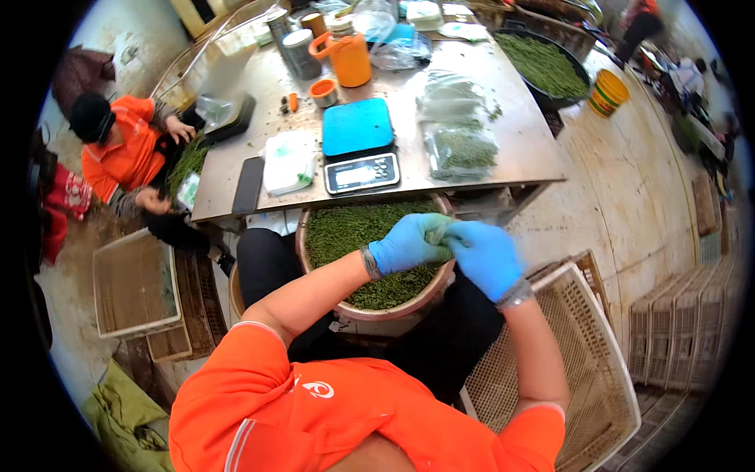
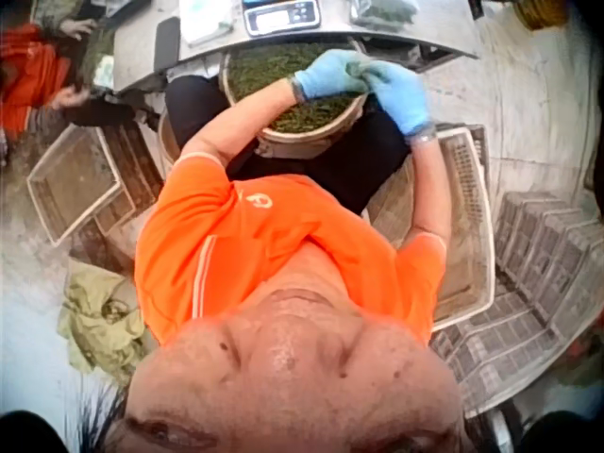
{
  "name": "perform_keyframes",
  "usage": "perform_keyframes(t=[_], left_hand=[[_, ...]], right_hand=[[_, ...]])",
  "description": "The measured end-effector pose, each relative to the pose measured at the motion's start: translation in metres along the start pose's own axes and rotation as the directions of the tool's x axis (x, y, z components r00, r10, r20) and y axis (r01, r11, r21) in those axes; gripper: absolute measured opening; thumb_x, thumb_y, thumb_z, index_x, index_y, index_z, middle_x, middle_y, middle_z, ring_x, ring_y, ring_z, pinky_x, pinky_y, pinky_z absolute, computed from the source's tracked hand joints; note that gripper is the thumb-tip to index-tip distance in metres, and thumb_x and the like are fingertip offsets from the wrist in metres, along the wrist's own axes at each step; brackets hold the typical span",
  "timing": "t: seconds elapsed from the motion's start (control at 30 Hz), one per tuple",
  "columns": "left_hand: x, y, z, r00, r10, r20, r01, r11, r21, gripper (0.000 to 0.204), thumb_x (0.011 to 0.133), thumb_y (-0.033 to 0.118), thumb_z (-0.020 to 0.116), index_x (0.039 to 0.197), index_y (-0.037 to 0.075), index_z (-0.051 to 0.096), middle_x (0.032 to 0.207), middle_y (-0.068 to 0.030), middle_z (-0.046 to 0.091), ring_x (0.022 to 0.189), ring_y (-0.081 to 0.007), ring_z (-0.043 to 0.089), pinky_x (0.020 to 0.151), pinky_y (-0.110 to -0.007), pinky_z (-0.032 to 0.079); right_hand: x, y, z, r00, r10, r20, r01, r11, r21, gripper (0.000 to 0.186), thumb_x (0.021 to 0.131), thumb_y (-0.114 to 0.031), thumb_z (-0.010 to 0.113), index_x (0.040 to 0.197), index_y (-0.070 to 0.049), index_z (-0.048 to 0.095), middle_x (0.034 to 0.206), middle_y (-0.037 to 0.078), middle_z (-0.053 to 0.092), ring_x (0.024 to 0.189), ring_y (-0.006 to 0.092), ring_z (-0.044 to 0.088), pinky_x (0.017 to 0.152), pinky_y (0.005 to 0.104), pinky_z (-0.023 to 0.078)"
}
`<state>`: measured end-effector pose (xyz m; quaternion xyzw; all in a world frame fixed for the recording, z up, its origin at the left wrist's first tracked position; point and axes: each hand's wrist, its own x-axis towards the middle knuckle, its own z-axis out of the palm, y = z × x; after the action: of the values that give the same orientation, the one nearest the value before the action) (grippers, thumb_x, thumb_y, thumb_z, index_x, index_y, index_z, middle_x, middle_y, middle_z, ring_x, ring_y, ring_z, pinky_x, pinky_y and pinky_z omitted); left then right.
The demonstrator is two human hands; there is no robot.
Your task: The person scoops green leaves from a large bowl on their lap into small plastic bags, weighs each bag on a digital scale, and places the filled bags on the table. The process is repeated continuously.
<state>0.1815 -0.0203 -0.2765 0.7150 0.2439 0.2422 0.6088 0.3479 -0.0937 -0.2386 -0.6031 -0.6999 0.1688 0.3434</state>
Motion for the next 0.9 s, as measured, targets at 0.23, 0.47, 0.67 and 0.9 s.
perform_keyframes(t=[0.23, 0.47, 0.67, 0.9], left_hand=[[0.006, 0.011, -0.033, 0.992, -0.128, -0.015, 0.119, 0.95, -0.29, 0.018, 0.082, 0.003, 0.069, 0.099, -0.003, 0.068, 0.086, -0.0071, 0.068, 0.073, -0.0116, 0.063, 0.065, -0.023, 0.052], [0.093, 0.055, -0.022, 0.814, -0.202, 0.545, -0.033, 0.92, 0.391, 0.056, 0.073, 0.023, 0.079, 0.122, 0.003, 0.062, 0.098, -0.0103, 0.07, 0.092, -0.0161, 0.063, 0.082, -0.032, 0.051], [0.176, 0.007, -0.064, 0.989, 0.074, -0.131, 0.089, 0.413, 0.906, 0.029, 0.08, 0.034, 0.068, 0.097, 0.011, 0.072, 0.098, -0.0178, 0.068, 0.087, -0.0342, 0.066, 0.076, -0.043, 0.052], [0.114, 0.048, -0.138, 0.969, 0.192, -0.156, -0.074, 0.826, 0.558, 0.019, 0.088, 0.015, 0.063, 0.102, 0.005, 0.07, 0.082, -0.0022, 0.066, 0.065, -0.0078, 0.056, 0.059, -0.024, 0.046]], right_hand=[[-0.012, -0.018, -0.022, 0.934, 0.259, -0.246, -0.12, 0.876, 0.466, 0.058, 0.072, -0.006, 0.077, 0.127, -0.009, 0.058, 0.111, 0.009, 0.066, 0.086, 0.0185, 0.065, 0.071, 0.0304, 0.053], [-0.041, 0.055, -0.026, 0.805, 0.585, 0.095, -0.428, 0.463, 0.776, 0.028, 0.092, -0.023, 0.06, 0.102, 0.001, 0.069, 0.096, 0.005, 0.068, 0.082, 0.0121, 0.062, 0.075, 0.0266, 0.051], [-0.075, 0.083, -0.056, 0.722, 0.662, -0.202, -0.326, 0.583, 0.745, 0.035, 0.097, -0.026, 0.052, 0.112, 0.002, 0.066, 0.105, 0.01, 0.069, 0.093, 0.0155, 0.065, 0.082, 0.0291, 0.052], [-0.232, 0.178, -0.074, 0.378, 0.825, -0.419, -0.489, 0.562, 0.667, 0.033, 0.097, -0.022, 0.053, 0.117, 0.002, 0.064, 0.109, 0.009, 0.068, 0.096, 0.0171, 0.064, 0.087, 0.0305, 0.051]])
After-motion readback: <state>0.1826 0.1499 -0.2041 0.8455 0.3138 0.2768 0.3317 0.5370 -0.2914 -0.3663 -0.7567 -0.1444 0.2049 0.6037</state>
